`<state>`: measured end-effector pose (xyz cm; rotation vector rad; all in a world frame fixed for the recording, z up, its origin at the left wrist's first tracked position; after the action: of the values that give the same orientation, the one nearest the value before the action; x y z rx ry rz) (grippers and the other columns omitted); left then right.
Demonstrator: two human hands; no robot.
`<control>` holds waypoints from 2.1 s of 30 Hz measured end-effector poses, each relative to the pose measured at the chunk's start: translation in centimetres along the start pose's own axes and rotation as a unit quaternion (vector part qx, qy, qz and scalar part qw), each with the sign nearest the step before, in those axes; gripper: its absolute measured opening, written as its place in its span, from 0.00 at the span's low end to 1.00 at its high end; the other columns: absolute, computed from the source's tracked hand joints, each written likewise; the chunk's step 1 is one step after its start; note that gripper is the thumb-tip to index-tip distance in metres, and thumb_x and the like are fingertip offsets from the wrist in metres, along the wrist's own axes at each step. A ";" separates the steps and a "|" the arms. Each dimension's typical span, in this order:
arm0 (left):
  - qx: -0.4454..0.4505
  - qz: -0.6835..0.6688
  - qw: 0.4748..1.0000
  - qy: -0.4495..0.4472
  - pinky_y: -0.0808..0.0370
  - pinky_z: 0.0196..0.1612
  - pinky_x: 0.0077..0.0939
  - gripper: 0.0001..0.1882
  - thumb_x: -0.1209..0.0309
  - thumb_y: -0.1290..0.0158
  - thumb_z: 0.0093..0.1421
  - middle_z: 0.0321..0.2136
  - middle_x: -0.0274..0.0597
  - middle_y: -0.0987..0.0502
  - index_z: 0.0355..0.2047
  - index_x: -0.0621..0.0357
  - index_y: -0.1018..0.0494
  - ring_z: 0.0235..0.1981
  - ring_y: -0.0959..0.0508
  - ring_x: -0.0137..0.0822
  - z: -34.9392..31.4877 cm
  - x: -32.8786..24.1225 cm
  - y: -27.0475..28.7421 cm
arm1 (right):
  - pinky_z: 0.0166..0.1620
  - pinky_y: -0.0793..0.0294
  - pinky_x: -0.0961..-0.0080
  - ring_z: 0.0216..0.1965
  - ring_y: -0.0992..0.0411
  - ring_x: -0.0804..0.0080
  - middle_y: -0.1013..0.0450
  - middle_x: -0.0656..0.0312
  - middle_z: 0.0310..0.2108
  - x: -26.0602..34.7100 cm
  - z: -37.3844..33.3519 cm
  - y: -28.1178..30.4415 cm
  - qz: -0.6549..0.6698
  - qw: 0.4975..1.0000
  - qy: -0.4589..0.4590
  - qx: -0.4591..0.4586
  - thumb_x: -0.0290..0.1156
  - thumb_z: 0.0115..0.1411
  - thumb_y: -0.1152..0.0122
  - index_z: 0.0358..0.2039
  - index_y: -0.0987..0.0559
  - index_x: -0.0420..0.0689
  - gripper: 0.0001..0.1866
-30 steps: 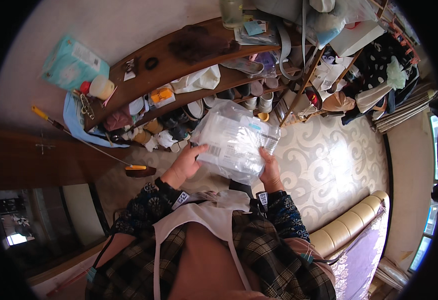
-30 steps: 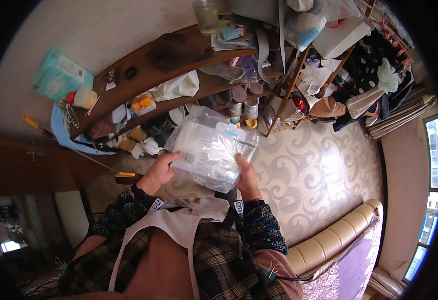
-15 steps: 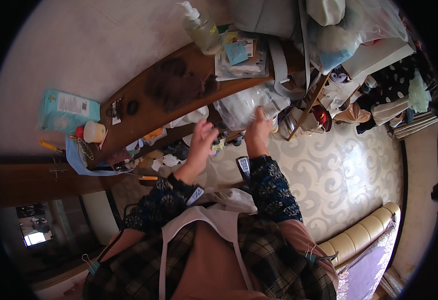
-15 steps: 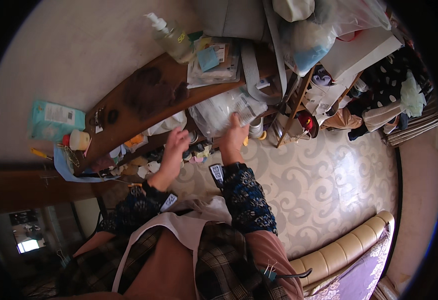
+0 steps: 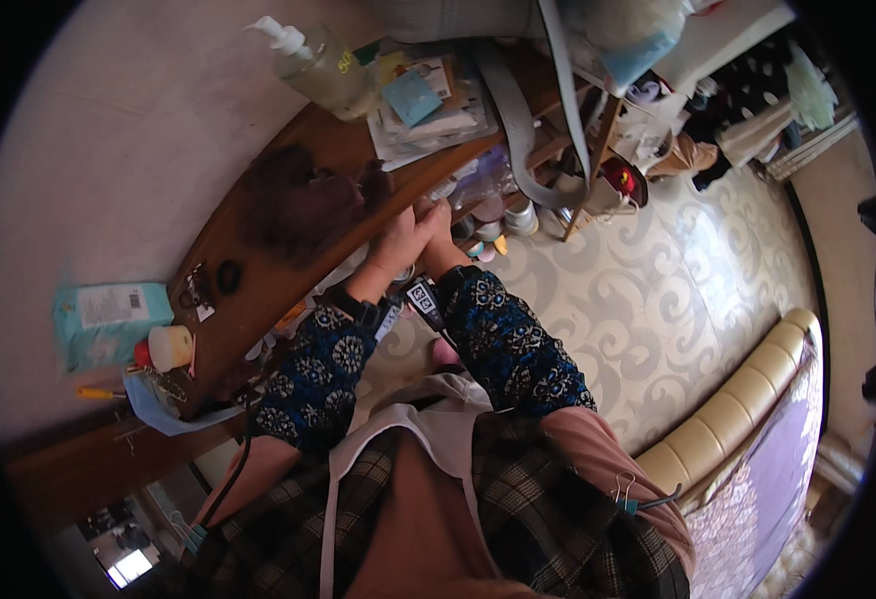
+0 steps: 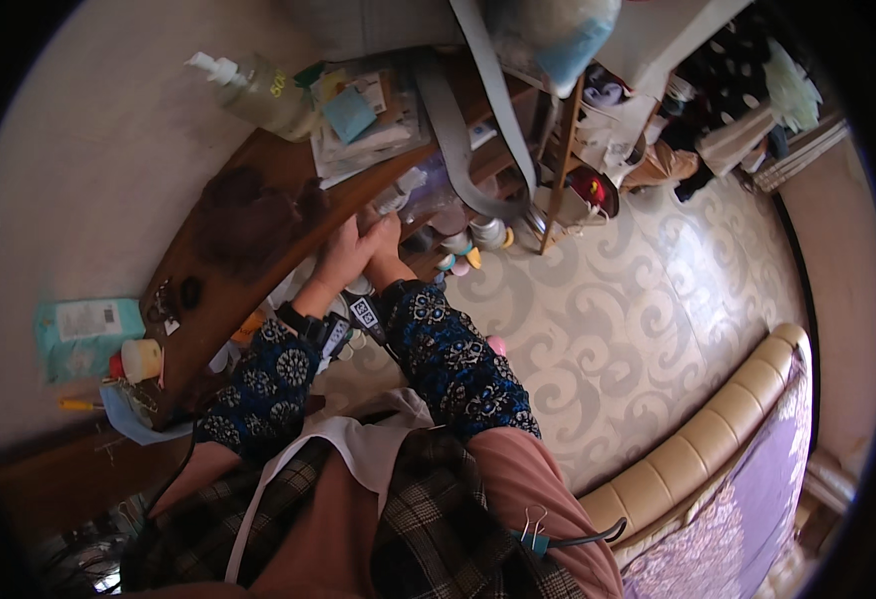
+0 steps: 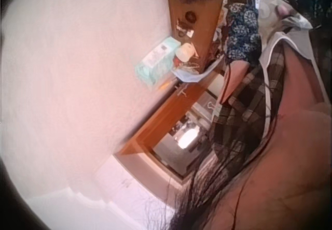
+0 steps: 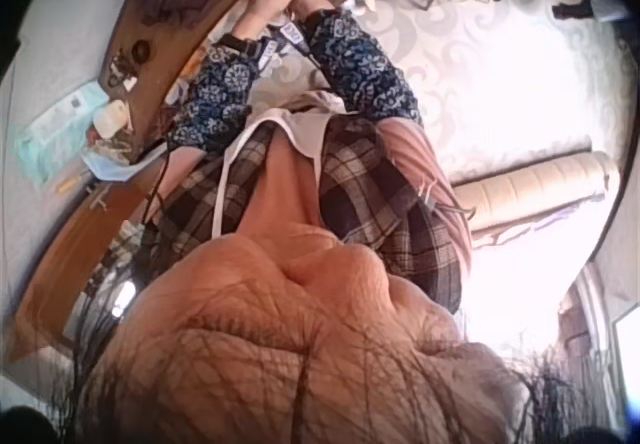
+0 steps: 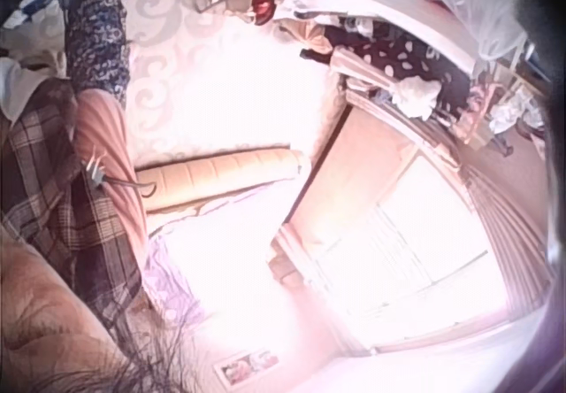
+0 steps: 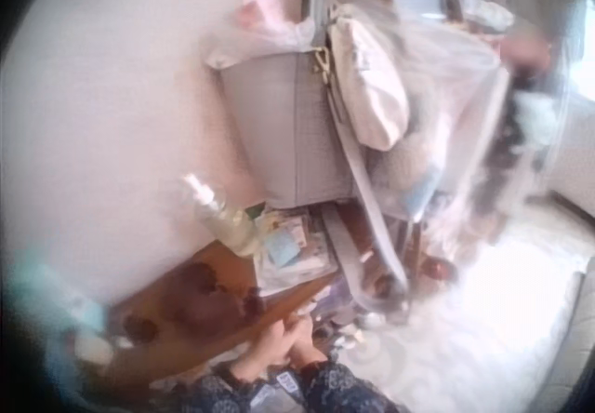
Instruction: The person organizes items on a wooden shelf, moving a face mask, a bottle, and a hair tie, then wipes the shelf surface with a cloth. They place a plastic bag on the shelf and continue to rearrange small items.
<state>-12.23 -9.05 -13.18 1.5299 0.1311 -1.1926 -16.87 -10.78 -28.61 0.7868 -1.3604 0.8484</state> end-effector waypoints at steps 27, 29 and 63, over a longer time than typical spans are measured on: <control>-0.184 0.278 0.943 -0.006 0.25 0.44 0.48 0.31 0.51 0.38 0.53 0.41 0.62 0.22 0.45 0.67 0.27 0.43 0.22 0.60 3.6 4.4 3.5 | 0.42 0.21 0.57 0.39 0.21 0.48 0.20 0.52 0.35 9.8 5.8 7.1 -0.367 0.928 0.055 -0.034 0.44 0.54 0.39 0.40 0.19 0.45 0.18; -0.157 0.251 0.952 0.079 0.26 0.46 0.49 0.33 0.50 0.39 0.53 0.42 0.62 0.23 0.47 0.68 0.28 0.45 0.23 0.60 3.6 5.2 3.6 | 0.42 0.22 0.57 0.41 0.21 0.49 0.20 0.50 0.36 10.0 5.9 6.5 -0.336 0.942 -0.006 -0.007 0.48 0.53 0.38 0.40 0.17 0.46 0.20; -0.028 0.171 0.984 -0.044 0.39 0.63 0.50 0.56 0.41 0.37 0.51 0.61 0.72 0.39 0.66 0.68 0.50 0.61 0.37 0.67 2.2 4.4 -2.9 | 0.50 0.30 0.81 0.47 0.30 0.82 0.28 0.68 0.45 18.9 -10.3 13.3 0.401 0.898 -0.028 0.181 0.12 0.56 0.50 0.51 0.28 0.40 0.21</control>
<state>-13.29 -12.01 -17.98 1.3807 -0.1511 -0.9714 -22.98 5.71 -10.47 0.5078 -1.6191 1.7770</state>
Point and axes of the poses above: each hand's wrist, its own z-axis towards the middle knuckle, its own y-axis out of the back of the hand, x = y × z, the point moved 6 cm from there along z, towards the middle knuckle
